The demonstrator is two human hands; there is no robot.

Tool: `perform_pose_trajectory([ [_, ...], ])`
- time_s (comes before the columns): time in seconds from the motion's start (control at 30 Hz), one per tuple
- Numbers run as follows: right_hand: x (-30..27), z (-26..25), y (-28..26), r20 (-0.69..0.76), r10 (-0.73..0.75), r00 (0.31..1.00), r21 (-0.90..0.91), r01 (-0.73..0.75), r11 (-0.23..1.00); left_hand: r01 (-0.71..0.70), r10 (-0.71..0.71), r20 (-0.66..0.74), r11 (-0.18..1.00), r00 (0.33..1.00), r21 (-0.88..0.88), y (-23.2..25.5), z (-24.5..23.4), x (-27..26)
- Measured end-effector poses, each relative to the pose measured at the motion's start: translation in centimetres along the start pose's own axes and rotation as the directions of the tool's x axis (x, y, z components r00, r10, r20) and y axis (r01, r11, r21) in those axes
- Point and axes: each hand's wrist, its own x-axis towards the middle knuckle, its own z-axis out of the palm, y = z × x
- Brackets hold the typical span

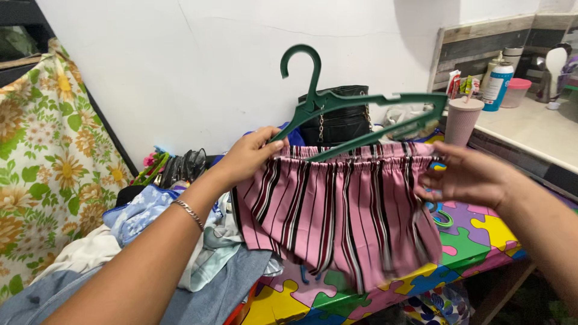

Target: The person picks up several pairs of shorts from a pile on a table, places each pair onto a plastic hanger, and hangs them on a clothesline. The items handled include a pink striped pair, a blue floral pair, and a light blue patterned pair.

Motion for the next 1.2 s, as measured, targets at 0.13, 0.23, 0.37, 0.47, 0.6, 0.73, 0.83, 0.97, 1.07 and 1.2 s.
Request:
perform_pose_trajectory([
  [0.13,1.3,1.2,-2.9,0.087,-0.153,0.984,-0.124,0.163,0.979,0.154,-0.139,0.110,0.978,0.984,-0.144,1.0,-1.3,-1.5],
  [0.23,2.8,0.4,-4.3,0.078,-0.507,0.859,-0.418,0.489,0.765,0.159,-0.128,0.171,0.970,0.977,-0.184,1.5,-2.0,-1.8],
  [0.37,1.8,1.6,-6.1,-0.003,-0.687,0.726,-0.682,0.501,0.532,0.090,-0.068,0.195,0.990,0.978,-0.106,1.9,-3.5,-1.4],
  [0.47,-0.4,3.6,-6.7,-0.067,-0.650,0.757,-0.640,0.468,0.610,0.045,-0.072,0.108,0.971,0.992,0.234,2.6,-4.4,-1.1],
  [0.6,-2.6,6.5,-7.5,0.104,-0.711,0.695,-0.836,0.449,0.317,-0.025,0.005,0.094,0.977,0.996,0.211,4.0,-3.5,-0.6],
  [0.73,-4.2,9.6,-8.3,0.646,-0.610,0.459,-0.713,0.649,-0.266,-0.002,-0.006,0.100,0.997,0.995,0.076,5.2,-3.5,0.1],
  [0.83,-4.6,11.3,-7.9,0.699,-0.579,0.421,-0.706,0.537,-0.462,0.017,-0.013,0.072,0.998,0.997,-0.054,6.2,-4.1,0.2],
  [0.97,-4.6,12.6,-8.3,0.495,-0.597,0.631,-0.862,0.445,-0.245,0.153,-0.162,-0.027,0.965,0.986,-0.212,7.5,-5.3,0.2],
  [1.07,-4.6,12.7,-8.7,0.498,-0.596,0.629,-0.843,0.511,-0.166,0.348,-0.358,-0.009,0.913,0.934,-0.215,7.5,-6.7,-0.3],
  [1.2,-3.6,12.3,-8.2,0.561,-0.613,0.556,-0.809,0.526,-0.263,0.223,-0.299,-0.301,0.939,0.906,-0.261,6.5,-6.3,0.1],
])
